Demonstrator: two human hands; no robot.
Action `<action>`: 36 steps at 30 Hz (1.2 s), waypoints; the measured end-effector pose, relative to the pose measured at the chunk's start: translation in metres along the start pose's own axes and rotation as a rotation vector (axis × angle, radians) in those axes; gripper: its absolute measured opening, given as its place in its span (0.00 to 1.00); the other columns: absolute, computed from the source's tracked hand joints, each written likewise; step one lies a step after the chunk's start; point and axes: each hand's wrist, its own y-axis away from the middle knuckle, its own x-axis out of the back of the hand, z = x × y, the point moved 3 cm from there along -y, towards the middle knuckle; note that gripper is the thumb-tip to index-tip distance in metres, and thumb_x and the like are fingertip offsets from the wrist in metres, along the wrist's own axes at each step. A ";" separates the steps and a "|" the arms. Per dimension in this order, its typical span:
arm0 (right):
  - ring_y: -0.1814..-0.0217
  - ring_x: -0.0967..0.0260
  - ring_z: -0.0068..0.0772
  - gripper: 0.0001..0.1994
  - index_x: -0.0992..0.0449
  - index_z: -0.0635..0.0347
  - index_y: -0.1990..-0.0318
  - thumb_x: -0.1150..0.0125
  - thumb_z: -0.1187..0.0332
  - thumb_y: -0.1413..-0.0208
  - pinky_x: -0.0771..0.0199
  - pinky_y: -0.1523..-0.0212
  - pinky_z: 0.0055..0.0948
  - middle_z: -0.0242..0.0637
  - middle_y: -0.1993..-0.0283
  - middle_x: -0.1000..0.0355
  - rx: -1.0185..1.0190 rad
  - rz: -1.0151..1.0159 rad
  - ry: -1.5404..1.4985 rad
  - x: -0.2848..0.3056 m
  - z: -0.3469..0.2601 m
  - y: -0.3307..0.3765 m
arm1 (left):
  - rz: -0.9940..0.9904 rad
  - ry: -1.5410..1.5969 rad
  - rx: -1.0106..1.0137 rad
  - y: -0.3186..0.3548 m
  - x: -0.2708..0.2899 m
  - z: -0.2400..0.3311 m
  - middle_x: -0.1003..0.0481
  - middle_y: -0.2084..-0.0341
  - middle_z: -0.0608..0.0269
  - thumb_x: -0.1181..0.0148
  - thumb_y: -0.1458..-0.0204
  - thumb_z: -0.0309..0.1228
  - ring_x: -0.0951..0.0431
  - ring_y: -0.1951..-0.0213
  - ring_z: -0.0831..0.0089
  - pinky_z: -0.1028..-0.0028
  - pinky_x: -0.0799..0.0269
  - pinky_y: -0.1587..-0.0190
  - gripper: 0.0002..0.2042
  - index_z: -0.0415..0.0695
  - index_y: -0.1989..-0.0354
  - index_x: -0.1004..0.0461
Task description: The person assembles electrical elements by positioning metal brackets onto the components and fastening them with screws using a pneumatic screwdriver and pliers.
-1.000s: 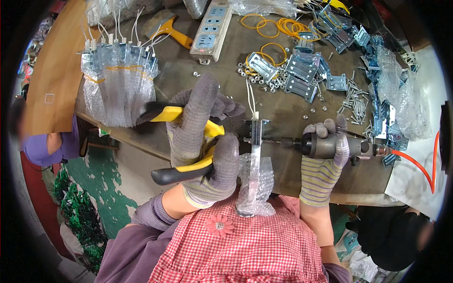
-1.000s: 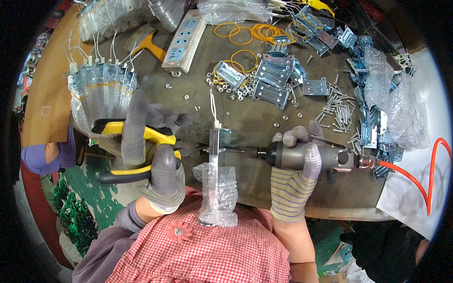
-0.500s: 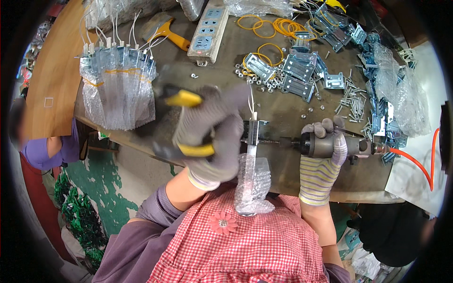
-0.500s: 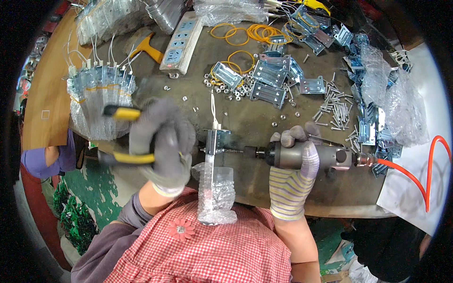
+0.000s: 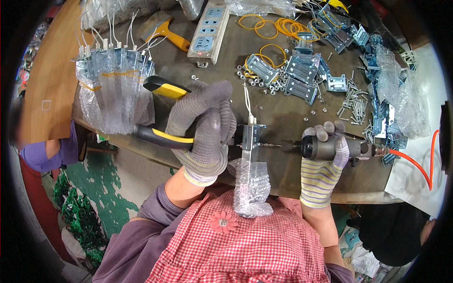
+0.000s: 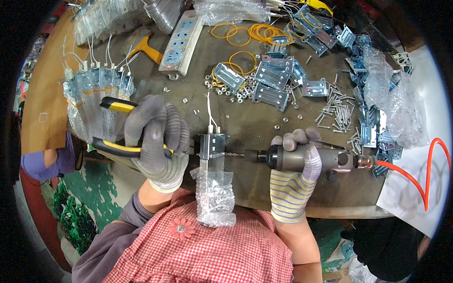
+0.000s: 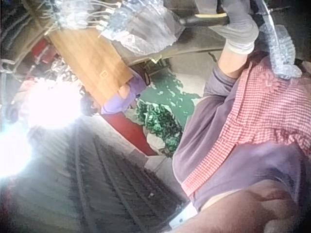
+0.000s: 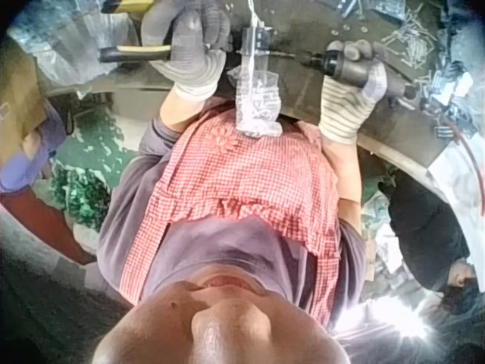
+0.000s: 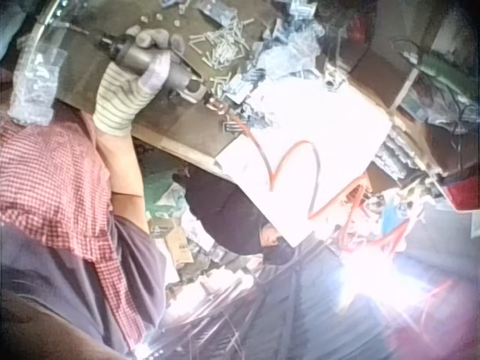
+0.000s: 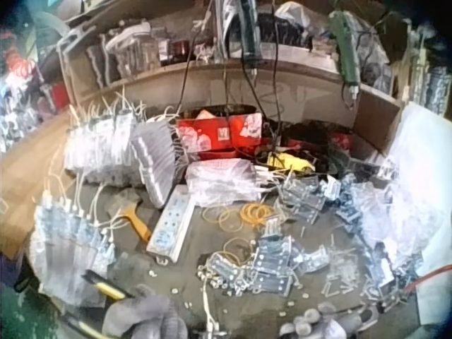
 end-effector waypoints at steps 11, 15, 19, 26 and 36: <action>0.58 0.38 0.25 0.16 0.36 0.53 0.50 0.40 0.65 0.43 0.40 0.43 0.34 0.29 0.60 0.37 -0.049 -0.020 0.030 -0.007 0.006 -0.003 | 0.120 0.032 -0.018 0.004 0.002 0.000 0.38 0.76 0.71 0.45 0.41 0.26 0.42 0.79 0.83 0.83 0.41 0.84 0.17 0.36 0.44 0.32; 0.58 0.38 0.26 0.17 0.36 0.54 0.48 0.40 0.65 0.43 0.40 0.43 0.34 0.29 0.60 0.37 -0.048 -0.032 0.027 -0.009 0.007 -0.003 | 0.077 0.019 -0.057 0.004 0.001 0.000 0.37 0.76 0.72 0.45 0.40 0.28 0.43 0.80 0.83 0.83 0.42 0.84 0.18 0.36 0.42 0.33; 0.57 0.38 0.26 0.20 0.36 0.55 0.45 0.40 0.66 0.43 0.40 0.43 0.35 0.30 0.59 0.37 -0.025 -0.034 0.056 -0.008 0.007 -0.003 | 0.073 0.020 0.002 0.005 0.004 -0.002 0.36 0.76 0.72 0.45 0.39 0.31 0.42 0.81 0.84 0.83 0.43 0.84 0.20 0.37 0.40 0.34; 0.59 0.35 0.28 0.25 0.38 0.60 0.41 0.39 0.66 0.44 0.36 0.43 0.37 0.32 0.59 0.35 -0.012 0.038 0.013 -0.007 0.005 -0.002 | -0.318 -1.250 -0.028 -0.059 0.006 0.027 0.25 0.62 0.50 0.34 0.52 0.37 0.24 0.58 0.55 0.66 0.28 0.56 0.19 0.39 0.54 0.24; 0.60 0.34 0.29 0.24 0.38 0.62 0.41 0.40 0.67 0.43 0.34 0.45 0.40 0.35 0.60 0.31 0.006 -0.005 -0.022 0.006 0.007 -0.008 | -0.863 -1.213 -0.116 -0.018 -0.031 0.059 0.28 0.51 0.55 0.38 0.55 0.27 0.32 0.45 0.50 0.59 0.38 0.42 0.12 0.48 0.60 0.22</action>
